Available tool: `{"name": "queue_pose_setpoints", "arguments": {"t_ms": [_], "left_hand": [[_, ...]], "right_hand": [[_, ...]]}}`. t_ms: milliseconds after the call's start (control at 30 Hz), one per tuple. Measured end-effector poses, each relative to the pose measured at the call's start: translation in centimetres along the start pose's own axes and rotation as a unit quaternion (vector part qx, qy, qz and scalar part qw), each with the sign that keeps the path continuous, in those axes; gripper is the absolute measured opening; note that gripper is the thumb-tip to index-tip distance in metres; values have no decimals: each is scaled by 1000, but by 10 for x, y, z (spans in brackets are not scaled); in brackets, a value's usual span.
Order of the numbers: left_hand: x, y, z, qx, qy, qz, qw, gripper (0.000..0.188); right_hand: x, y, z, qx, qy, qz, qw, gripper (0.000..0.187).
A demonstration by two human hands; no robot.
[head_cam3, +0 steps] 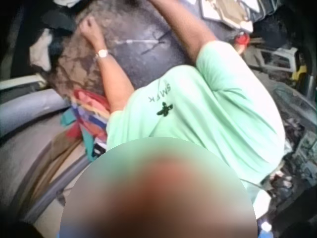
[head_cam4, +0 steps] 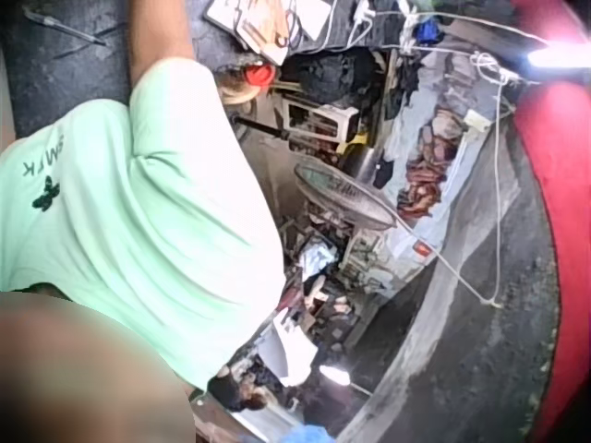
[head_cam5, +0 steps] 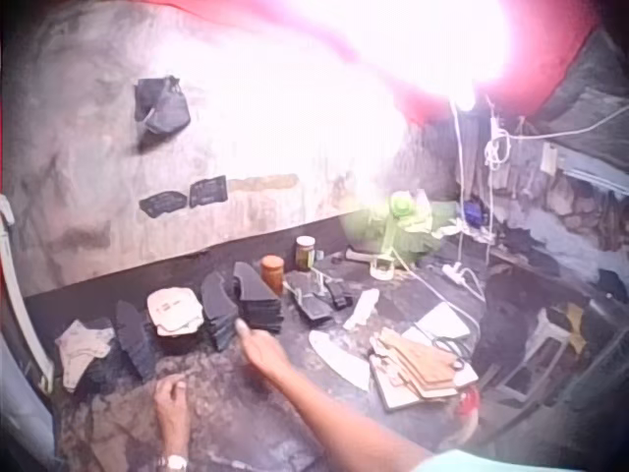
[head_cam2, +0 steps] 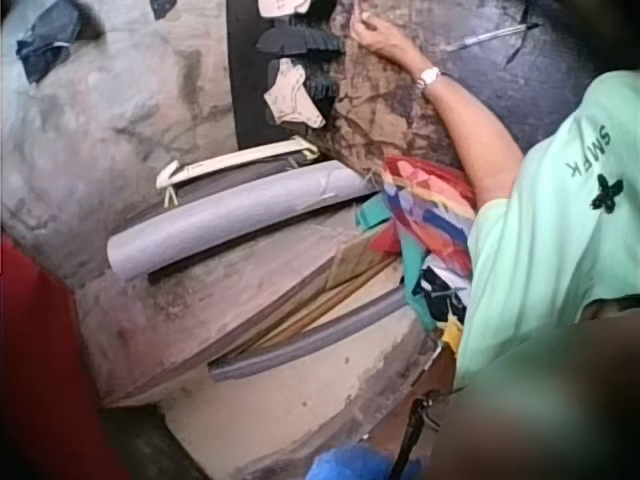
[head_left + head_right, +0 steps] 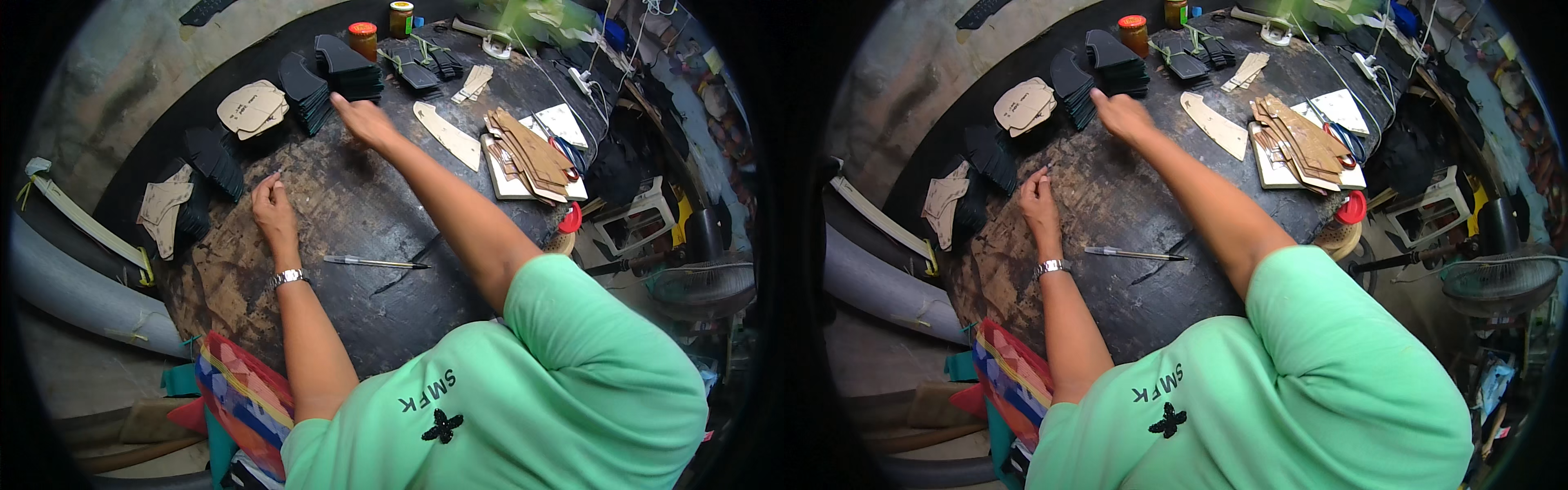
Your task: The person repeatedly places a cardboard pattern on a stack of dark material, marks it with a pen, then removes and sets it aside. They continue this cycle across multiple pieces, occasionally repositioning the stack and handling additional pattern pieces.
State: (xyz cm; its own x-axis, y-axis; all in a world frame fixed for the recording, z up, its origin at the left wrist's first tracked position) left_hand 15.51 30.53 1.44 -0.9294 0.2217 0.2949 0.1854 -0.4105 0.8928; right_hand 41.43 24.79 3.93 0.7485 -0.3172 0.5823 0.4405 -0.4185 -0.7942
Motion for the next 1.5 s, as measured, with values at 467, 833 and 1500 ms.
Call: {"name": "queue_pose_setpoints", "arguments": {"t_ms": [467,833,1500], "left_hand": [[7,-17,-3,7,-4,-1,1000,26],[14,15,-53,-34,-64,122,990,25],[25,58,-130,-28,-75,118,990,23]], "right_hand": [[74,85,-128,55,208,-229,949,42],[260,105,-236,17,371,-330,868,24],[187,163,-181,-75,77,-380,919,95]]}}
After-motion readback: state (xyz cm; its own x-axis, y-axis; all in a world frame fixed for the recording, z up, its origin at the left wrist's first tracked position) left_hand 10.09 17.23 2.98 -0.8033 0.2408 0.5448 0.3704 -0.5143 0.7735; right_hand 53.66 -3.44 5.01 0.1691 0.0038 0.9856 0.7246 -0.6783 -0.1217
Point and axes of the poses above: each hand's wrist, its own z-axis towards the middle knuckle, its own x-axis out of the back of the hand, y = z × x, the point moved 10 cm from there along z, towards the middle knuckle, and after that the axes turned 5 degrees about -y, right-handed, at the moved point
